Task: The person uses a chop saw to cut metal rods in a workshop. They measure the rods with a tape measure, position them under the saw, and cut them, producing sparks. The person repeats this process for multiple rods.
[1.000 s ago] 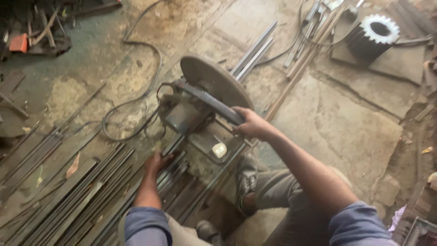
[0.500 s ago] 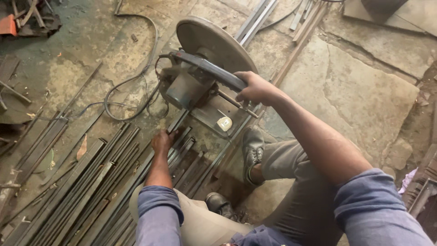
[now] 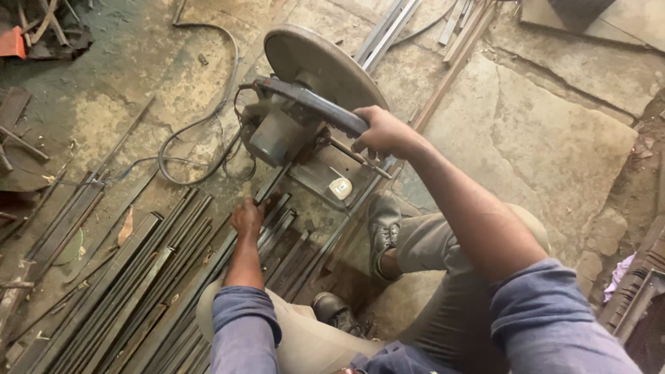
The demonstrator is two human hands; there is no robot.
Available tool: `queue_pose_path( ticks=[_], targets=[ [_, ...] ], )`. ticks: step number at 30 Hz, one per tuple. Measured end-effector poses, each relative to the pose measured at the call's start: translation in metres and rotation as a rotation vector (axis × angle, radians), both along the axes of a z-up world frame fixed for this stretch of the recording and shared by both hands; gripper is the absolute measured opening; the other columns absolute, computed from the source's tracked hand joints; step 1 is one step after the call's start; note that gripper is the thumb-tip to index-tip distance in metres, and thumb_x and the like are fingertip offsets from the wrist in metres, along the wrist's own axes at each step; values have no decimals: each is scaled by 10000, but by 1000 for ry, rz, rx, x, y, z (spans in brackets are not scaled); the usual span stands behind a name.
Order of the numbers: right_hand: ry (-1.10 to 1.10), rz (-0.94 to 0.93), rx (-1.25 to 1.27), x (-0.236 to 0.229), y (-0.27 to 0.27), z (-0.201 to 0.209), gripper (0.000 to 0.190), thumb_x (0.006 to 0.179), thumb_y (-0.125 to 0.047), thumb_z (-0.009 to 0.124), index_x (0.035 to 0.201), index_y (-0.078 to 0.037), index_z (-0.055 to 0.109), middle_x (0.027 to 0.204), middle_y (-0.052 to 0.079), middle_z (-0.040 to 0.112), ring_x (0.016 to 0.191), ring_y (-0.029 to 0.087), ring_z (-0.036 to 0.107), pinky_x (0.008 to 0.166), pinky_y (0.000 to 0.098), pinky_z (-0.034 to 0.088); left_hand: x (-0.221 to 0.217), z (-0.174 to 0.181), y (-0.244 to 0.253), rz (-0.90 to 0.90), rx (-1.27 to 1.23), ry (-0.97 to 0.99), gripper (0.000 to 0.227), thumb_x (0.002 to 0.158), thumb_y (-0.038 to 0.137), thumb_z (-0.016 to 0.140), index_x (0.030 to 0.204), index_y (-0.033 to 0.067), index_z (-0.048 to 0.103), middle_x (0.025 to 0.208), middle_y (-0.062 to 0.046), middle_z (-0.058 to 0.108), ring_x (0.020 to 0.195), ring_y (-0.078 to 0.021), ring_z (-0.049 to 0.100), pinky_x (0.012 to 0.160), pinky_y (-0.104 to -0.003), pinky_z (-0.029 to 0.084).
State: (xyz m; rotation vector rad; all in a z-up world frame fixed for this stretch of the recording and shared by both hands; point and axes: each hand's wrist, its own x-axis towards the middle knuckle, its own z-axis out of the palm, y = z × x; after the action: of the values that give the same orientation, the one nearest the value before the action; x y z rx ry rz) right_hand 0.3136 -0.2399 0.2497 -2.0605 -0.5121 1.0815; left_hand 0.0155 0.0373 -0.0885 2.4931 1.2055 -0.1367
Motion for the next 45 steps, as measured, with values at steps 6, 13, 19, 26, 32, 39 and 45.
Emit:
queue_pose_path(
  ticks=[6, 13, 19, 26, 32, 39, 45],
  targets=[
    [21, -16, 6, 3, -4, -11, 720, 728, -20, 786, 1414, -118, 589, 861, 85, 717, 532, 138, 641, 436, 307, 494, 4, 2, -5, -32, 167, -77, 321, 850, 357, 788, 1038, 98, 774, 919, -217, 750, 907, -440, 708, 823, -552, 526],
    [-23, 15, 62, 4, -9, -21, 716, 729, -50, 810, 1409, -121, 596, 882, 85, 720, 567, 145, 653, 485, 318, 535, 3, 10, -12, -24, 161, -46, 331, 840, 342, 762, 1098, 133, 766, 934, -209, 750, 950, -423, 709, 885, -539, 520],
    [-65, 29, 106, 5, -15, -35, 698, 725, -44, 797, 1395, -117, 615, 884, 75, 735, 595, 123, 670, 524, 304, 562, 8, 19, -13, 7, 166, -67, 406, 843, 445, 764, 1083, 118, 753, 999, -210, 745, 1014, -422, 689, 943, -555, 489],
    [-17, 7, 140, 3, -20, -41, 721, 729, -35, 791, 1414, -118, 583, 867, 49, 712, 576, 124, 652, 479, 309, 522, 14, 25, -8, 76, 55, 5, 560, 858, 648, 731, 1129, 157, 750, 1046, -209, 745, 1043, -425, 684, 913, -545, 502],
    [-4, 25, 143, 6, -26, -53, 748, 729, -36, 773, 1443, -134, 572, 829, 96, 709, 579, 132, 645, 490, 309, 524, 13, 26, -10, 72, 71, -21, 564, 791, 634, 751, 1140, 191, 754, 1040, -171, 767, 1034, -390, 709, 905, -518, 526],
    [-46, 64, 191, 14, -29, -79, 753, 732, -54, 773, 1448, -131, 553, 971, 55, 718, 733, 131, 669, 615, 307, 553, 16, 28, -7, 79, -13, 18, 507, 808, 620, 737, 1103, 208, 757, 1025, -134, 778, 1019, -370, 725, 877, -506, 542],
    [-64, 66, 219, 15, -34, -89, 761, 727, -75, 782, 1452, -122, 554, 1024, 49, 727, 787, 142, 691, 669, 314, 571, 16, 28, -6, 72, -36, -1, 513, 808, 613, 742, 1101, 192, 761, 1045, -149, 767, 1021, -391, 715, 872, -517, 543]
  ],
)
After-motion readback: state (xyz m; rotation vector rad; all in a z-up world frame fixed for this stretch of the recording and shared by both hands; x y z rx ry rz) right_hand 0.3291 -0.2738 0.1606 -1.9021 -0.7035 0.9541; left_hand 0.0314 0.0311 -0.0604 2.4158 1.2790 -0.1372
